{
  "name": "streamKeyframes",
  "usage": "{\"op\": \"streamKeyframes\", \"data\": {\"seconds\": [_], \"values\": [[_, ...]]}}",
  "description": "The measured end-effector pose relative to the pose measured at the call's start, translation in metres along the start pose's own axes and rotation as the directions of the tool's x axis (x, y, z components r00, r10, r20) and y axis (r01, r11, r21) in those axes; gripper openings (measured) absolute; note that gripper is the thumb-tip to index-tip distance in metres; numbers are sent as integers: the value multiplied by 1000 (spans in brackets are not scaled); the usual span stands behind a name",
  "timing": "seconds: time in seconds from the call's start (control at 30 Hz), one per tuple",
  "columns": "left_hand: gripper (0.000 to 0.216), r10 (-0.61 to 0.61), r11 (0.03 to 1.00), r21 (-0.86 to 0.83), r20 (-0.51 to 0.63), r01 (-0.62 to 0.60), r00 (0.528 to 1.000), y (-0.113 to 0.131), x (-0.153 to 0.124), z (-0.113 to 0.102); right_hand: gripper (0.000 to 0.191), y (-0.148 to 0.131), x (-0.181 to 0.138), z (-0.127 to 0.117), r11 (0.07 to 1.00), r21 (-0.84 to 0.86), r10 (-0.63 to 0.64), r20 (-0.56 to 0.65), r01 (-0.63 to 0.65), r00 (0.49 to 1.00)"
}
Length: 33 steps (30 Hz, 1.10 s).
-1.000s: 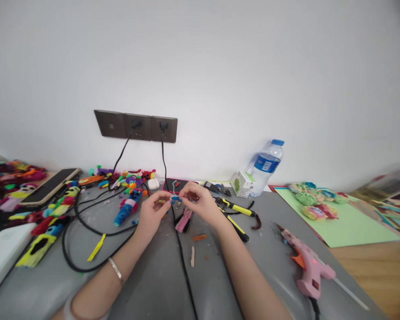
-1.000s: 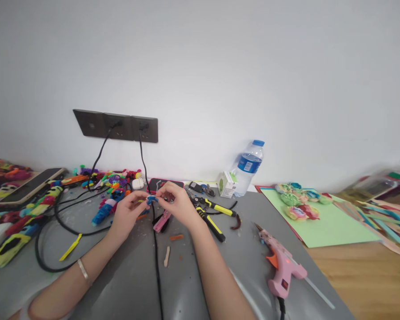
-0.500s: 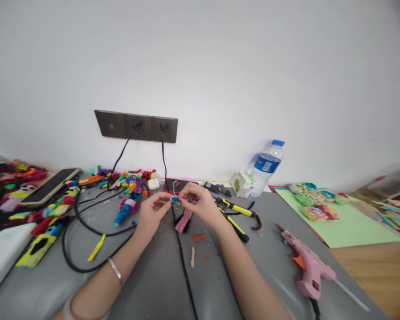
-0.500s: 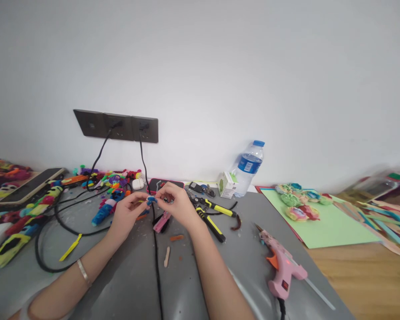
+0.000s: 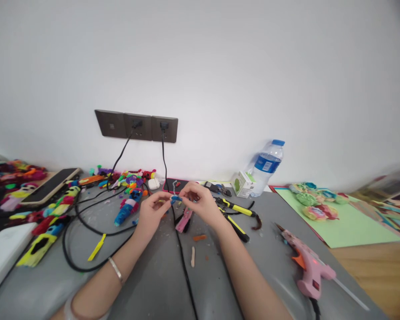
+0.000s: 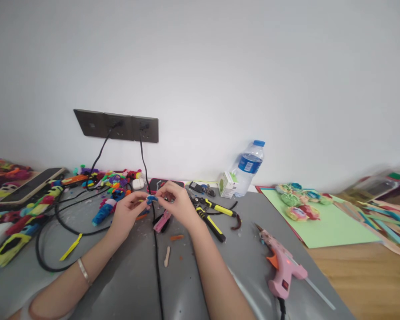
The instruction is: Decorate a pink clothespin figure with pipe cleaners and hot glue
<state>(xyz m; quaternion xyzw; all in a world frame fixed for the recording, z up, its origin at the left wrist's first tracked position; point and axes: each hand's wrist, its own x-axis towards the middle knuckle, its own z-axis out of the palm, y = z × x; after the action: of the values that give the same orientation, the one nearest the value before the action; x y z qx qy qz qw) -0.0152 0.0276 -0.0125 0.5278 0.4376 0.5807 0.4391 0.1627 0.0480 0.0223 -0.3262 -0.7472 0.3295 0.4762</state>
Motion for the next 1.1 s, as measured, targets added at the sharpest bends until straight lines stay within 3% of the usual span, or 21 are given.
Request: {"op": "streamKeyframes", "data": {"seconds": [0.17, 0.4, 1.1], "values": [[19, -17, 994, -111, -21, 15, 1000, -2, 0, 1, 10, 3, 0, -2, 996, 78, 37, -75, -31, 996], [22, 0, 989, -149, -27, -4, 1000, 3, -1, 2, 19, 4, -2, 0, 995, 74, 61, 35, -64, 997], [20, 7, 995, -96, 22, -5, 1000, 4, -1, 0, 16, 2, -3, -4, 971, 211, 93, 105, -114, 990]]}}
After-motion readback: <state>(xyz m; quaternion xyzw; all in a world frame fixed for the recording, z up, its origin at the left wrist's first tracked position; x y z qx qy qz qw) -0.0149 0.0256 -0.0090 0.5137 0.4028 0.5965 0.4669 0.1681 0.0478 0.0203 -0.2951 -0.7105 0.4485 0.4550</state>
